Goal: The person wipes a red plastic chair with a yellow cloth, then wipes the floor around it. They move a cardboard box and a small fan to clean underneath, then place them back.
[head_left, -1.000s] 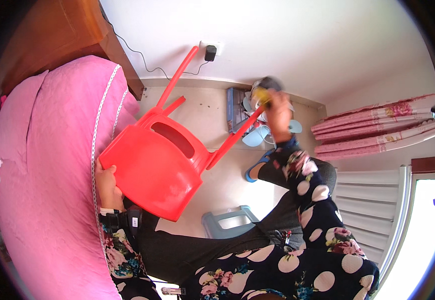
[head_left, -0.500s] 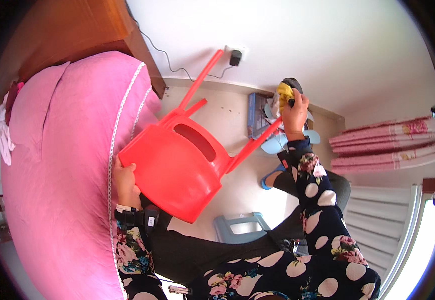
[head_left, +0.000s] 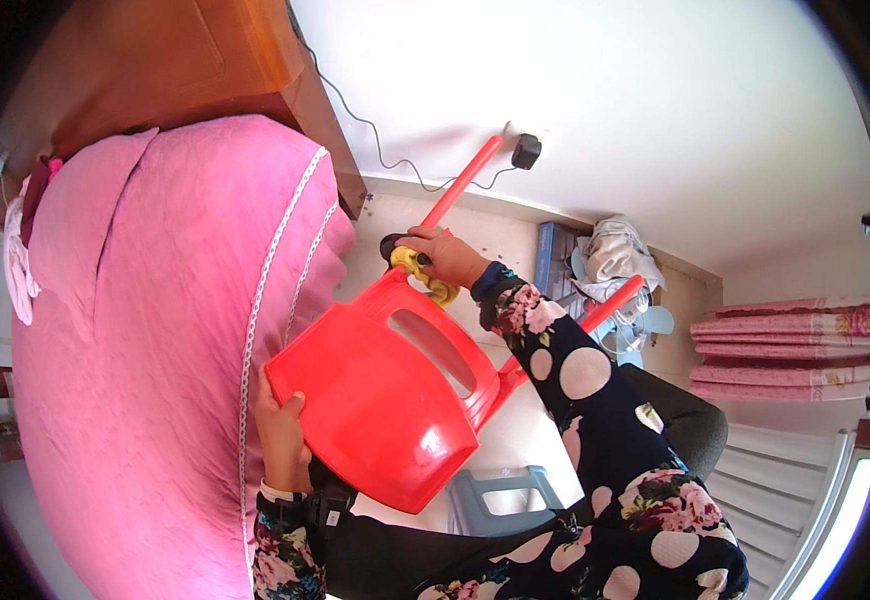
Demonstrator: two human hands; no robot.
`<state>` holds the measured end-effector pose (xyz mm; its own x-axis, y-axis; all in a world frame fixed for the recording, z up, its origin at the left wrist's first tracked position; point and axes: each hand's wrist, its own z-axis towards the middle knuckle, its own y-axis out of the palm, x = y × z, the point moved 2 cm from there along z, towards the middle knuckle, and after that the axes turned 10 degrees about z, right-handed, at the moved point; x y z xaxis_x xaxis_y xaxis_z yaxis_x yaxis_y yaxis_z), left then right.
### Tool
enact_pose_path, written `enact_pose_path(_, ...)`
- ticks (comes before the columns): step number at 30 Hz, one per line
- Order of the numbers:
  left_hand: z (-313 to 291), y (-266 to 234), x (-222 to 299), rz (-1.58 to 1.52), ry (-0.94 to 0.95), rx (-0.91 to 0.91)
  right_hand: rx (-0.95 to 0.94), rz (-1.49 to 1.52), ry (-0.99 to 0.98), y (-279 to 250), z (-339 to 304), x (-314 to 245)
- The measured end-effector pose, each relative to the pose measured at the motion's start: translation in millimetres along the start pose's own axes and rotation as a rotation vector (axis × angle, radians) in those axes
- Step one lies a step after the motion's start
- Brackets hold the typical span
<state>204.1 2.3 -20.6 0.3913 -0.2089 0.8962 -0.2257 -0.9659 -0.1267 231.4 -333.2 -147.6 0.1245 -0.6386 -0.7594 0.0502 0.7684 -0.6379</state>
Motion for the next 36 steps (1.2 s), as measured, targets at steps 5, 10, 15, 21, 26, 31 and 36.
enact_pose_path(5,1.4,1.3,1.2,-0.029,0.018,-0.037,-0.018,-0.385,-0.010,-7.5,-2.2,-4.8)
enact_pose_path(10,4.1,0.8,-0.4,-0.065,0.057,-0.080,0.108,-0.480,-0.001,-35.6,-9.5,-6.5)
enact_pose_path(15,0.6,-2.1,-6.8,-0.058,0.070,-0.143,0.453,-0.661,0.262,-139.4,-11.9,17.7)
enact_pose_path(21,-0.1,-7.5,-15.9,-0.044,-0.027,-0.070,0.980,-0.440,0.421,-242.2,-44.1,13.3)
enact_pose_path(26,4.3,-12.5,-25.9,-0.086,-0.023,-0.100,1.223,0.449,0.452,-157.3,-83.4,36.8)
enact_pose_path(31,6.4,-15.8,-30.3,-0.067,-0.018,-0.110,1.032,1.102,0.242,-95.5,-30.2,69.6)
enact_pose_path(36,7.7,-10.6,-26.0,-0.109,0.012,-0.094,-0.003,0.603,0.385,-12.7,-25.3,60.5)
